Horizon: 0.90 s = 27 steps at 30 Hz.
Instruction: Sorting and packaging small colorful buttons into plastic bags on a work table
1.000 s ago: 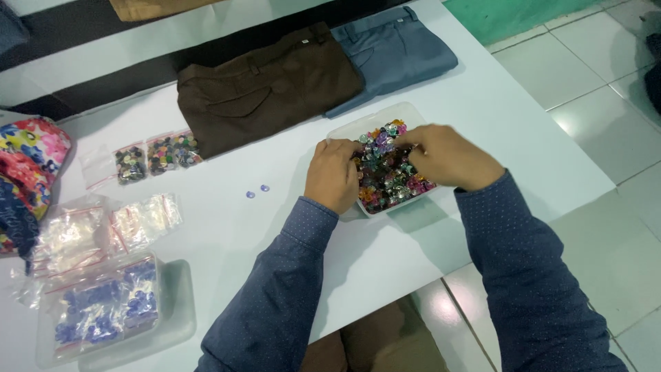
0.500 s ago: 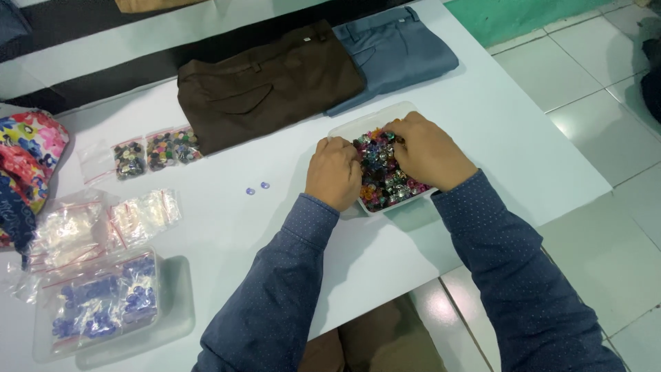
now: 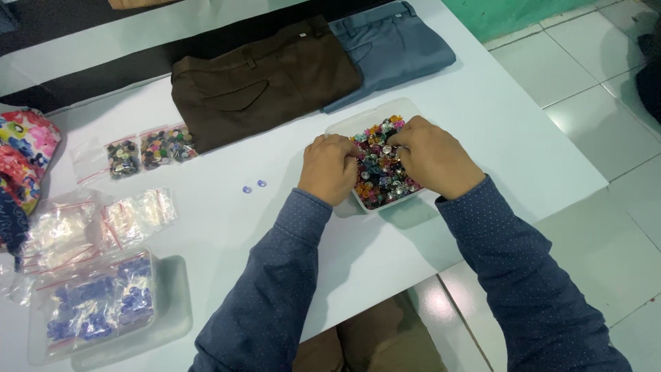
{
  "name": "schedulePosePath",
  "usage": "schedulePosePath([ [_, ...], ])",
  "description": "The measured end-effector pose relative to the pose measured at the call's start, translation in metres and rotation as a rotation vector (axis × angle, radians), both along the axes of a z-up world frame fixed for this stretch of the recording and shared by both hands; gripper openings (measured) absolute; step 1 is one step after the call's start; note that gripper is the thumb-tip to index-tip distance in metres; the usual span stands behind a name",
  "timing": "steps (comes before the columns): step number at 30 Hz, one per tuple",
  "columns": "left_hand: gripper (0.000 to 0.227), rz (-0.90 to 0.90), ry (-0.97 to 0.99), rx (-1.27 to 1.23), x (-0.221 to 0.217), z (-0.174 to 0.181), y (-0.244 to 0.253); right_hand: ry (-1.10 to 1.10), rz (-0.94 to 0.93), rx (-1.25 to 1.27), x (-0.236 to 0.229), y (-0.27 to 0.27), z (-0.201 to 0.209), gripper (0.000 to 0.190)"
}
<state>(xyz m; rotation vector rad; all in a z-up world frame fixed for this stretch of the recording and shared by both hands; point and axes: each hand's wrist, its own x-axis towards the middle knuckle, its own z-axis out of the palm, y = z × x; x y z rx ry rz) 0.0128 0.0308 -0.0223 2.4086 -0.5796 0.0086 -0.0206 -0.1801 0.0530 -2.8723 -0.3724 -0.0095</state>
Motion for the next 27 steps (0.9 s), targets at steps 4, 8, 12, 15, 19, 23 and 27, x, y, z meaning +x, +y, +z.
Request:
schedulePosePath([
  [4,0.029,-0.035,0.023,0.003,-0.003,0.010,0.005,0.135,0.056,0.113,-0.003,0.023,0.008,0.027],
  [8,0.030,-0.044,0.026,0.013,-0.006,0.014,0.004,0.049,0.107,0.024,0.009,0.019,-0.026,0.025],
  [12,0.029,-0.042,0.030,-0.002,-0.003,0.009,0.004,-0.027,-0.005,-0.023,0.017,0.011,-0.015,0.024],
  [15,0.023,0.005,-0.015,-0.020,-0.020,0.048,0.003,-0.026,-0.010,0.234,0.007,0.014,0.001,0.039],
  [19,0.018,0.103,-0.275,-0.028,-0.028,0.045,-0.010,-0.078,0.043,0.436,-0.006,0.018,0.005,0.057],
  [23,0.030,0.185,-0.347,-0.114,-0.029,0.035,-0.017,-0.287,0.126,0.472,-0.013,0.028,0.007,0.075],
  [27,0.034,0.144,-0.170,-0.261,-0.027,0.036,-0.012,-0.399,0.191,0.408,-0.011,0.031,-0.002,0.074],
])
